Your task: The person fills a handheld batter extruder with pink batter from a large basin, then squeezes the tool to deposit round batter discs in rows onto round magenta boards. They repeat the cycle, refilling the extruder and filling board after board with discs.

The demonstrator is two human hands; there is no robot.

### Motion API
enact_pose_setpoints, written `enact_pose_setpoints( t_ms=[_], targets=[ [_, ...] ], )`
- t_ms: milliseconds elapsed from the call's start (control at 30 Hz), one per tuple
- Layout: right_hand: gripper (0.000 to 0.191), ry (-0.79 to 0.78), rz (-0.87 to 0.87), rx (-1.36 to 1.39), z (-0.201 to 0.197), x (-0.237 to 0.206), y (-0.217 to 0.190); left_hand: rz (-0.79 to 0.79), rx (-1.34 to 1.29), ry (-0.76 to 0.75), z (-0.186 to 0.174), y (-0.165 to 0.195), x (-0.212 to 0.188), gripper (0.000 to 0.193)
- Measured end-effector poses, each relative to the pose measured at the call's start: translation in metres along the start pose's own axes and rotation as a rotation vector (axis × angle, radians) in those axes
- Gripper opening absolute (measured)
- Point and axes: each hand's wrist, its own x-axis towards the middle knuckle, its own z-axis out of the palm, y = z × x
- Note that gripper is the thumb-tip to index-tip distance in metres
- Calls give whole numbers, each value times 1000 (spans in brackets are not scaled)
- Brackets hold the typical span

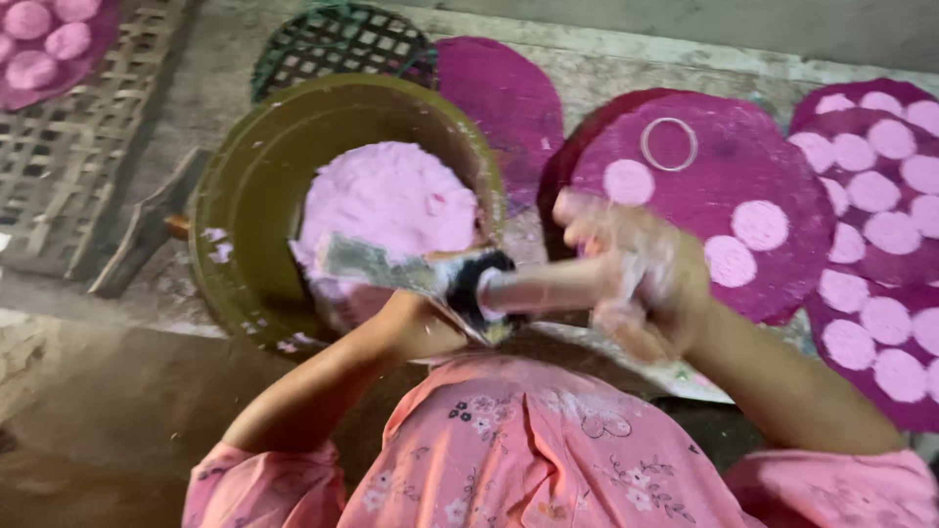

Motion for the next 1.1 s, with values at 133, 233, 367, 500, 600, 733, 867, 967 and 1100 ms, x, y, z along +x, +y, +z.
enact_pose_setpoints(
  t_ms=[133,233,367,500,600,733,867,967,1100],
  targets=[
    [58,-128,-781,-703,-35,-35,3,-8,242,-223,37,38,32,42],
    [51,-133,-647,-719,-55,-58,11,-219,-52,-283,73,46,46,36],
    [65,-32,-327,-523,-98,-85,6,204,-838,-441,96,29,87,31],
    [92,-258,377,44,-175,-125,20,84,-605,-480,122,12,141,52],
    [98,-312,756,315,-225,-177,55,83,-182,-444,147,0,190,60],
    [107,75,744,344,-258,-261,93,-65,-285,-289,143,-43,282,80],
    [110,388,620,74,-277,-306,91,-434,-51,215,142,-89,340,90],
    [99,424,474,165,-284,-309,76,-613,-254,61,154,-102,349,80],
    [99,530,415,230,-281,-298,68,-841,-458,118,172,-110,352,75]
  ],
)
